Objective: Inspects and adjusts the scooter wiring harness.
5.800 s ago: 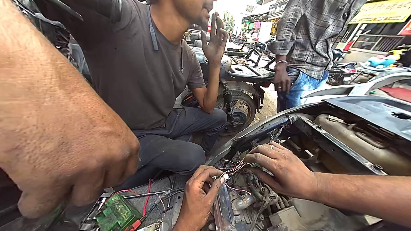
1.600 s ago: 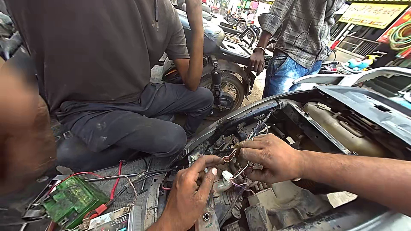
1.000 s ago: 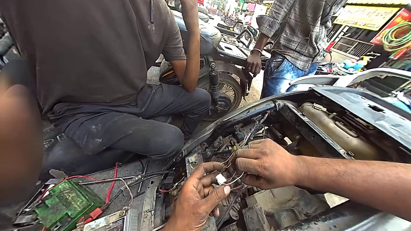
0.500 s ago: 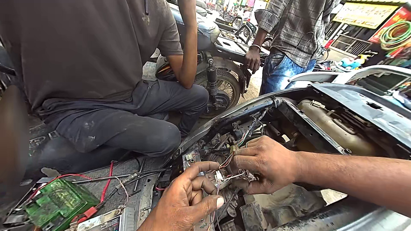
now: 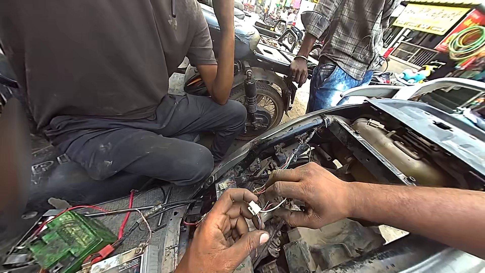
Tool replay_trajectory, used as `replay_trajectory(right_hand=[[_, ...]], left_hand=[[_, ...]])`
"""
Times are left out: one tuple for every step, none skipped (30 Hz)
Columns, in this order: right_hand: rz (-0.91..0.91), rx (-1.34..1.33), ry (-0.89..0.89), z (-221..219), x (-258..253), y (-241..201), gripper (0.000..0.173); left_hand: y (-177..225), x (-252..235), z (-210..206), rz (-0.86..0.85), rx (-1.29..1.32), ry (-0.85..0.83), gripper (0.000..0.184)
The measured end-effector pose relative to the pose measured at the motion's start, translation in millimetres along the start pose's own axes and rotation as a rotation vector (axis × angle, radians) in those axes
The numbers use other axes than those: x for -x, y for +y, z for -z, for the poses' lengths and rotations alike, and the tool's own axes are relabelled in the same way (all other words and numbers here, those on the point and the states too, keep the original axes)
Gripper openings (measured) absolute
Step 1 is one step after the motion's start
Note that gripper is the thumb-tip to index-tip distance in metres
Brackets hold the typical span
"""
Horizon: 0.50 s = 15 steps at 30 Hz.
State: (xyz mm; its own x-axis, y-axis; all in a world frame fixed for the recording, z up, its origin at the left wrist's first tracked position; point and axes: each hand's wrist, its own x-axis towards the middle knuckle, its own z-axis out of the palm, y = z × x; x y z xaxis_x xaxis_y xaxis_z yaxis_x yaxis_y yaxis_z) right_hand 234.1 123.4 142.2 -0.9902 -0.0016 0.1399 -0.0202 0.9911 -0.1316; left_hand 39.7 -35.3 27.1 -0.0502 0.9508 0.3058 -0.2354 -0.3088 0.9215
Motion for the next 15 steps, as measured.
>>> replay_trajectory(right_hand=[[0.015,0.014,0.019,0.1,-0.1,-0.1,0.021],[0.037,0.033,0.041,0.6,-0.2,0.2,0.017],[0.062,0.053,0.060,1.1,-0.4,0.4,0.014],[0.086,0.076,0.067,1.5,-0.5,0.7,0.011],[0.108,0.098,0.065,2.2,-0.7,1.0,0.011],[0.129,0.111,0.058,3.1,-0.7,1.4,0.013],[0.147,0.115,0.047,4.1,-0.5,2.2,0.018],[0.163,0.105,0.044,5.3,0.2,3.8,0.026],[0.173,0.077,0.057,6.4,1.3,5.8,0.035],[0.177,0.037,0.090,7.8,2.8,8.7,0.040],[0.172,-0.009,0.143,9.3,3.9,12.1,0.042],[0.147,-0.053,0.215,11.3,4.0,14.8,0.044],[0.117,-0.098,0.290,14.2,3.1,16.6,0.044],[0.088,-0.119,0.356,17.9,2.1,17.4,0.043],[0.067,-0.115,0.406,21.2,1.4,18.0,0.042]], left_hand=[[-1.6,0.1,-0.8,-0.024,-0.023,0.017,0.062],[-3.6,0.6,-1.0,-0.059,-0.093,0.037,0.059],[-6.3,1.4,-0.7,-0.106,-0.210,0.064,0.055],[-9.8,2.9,0.2,-0.162,-0.364,0.095,0.049],[-13.7,4.9,1.5,-0.220,-0.545,0.127,0.042],[-17.5,6.5,2.7,-0.289,-0.706,0.154,0.034],[-20.7,7.4,3.5,-0.359,-0.825,0.166,0.027],[-22.8,7.8,3.9,-0.426,-0.917,0.166,0.021],[-24.8,7.7,4.2,-0.482,-0.976,0.159,0.018],[-26.9,8.0,4.2,-0.516,-1.008,0.147,0.016],[-28.8,8.8,3.8,-0.530,-1.023,0.135,0.015],[-30.4,9.6,2.9,-0.537,-1.028,0.125,0.015],[-31.3,10.4,1.5,-0.542,-1.030,0.118,0.015],[-31.9,11.3,-0.3,-0.546,-1.033,0.113,0.015],[-31.9,12.4,-2.1,-0.548,-1.041,0.106,0.015]])
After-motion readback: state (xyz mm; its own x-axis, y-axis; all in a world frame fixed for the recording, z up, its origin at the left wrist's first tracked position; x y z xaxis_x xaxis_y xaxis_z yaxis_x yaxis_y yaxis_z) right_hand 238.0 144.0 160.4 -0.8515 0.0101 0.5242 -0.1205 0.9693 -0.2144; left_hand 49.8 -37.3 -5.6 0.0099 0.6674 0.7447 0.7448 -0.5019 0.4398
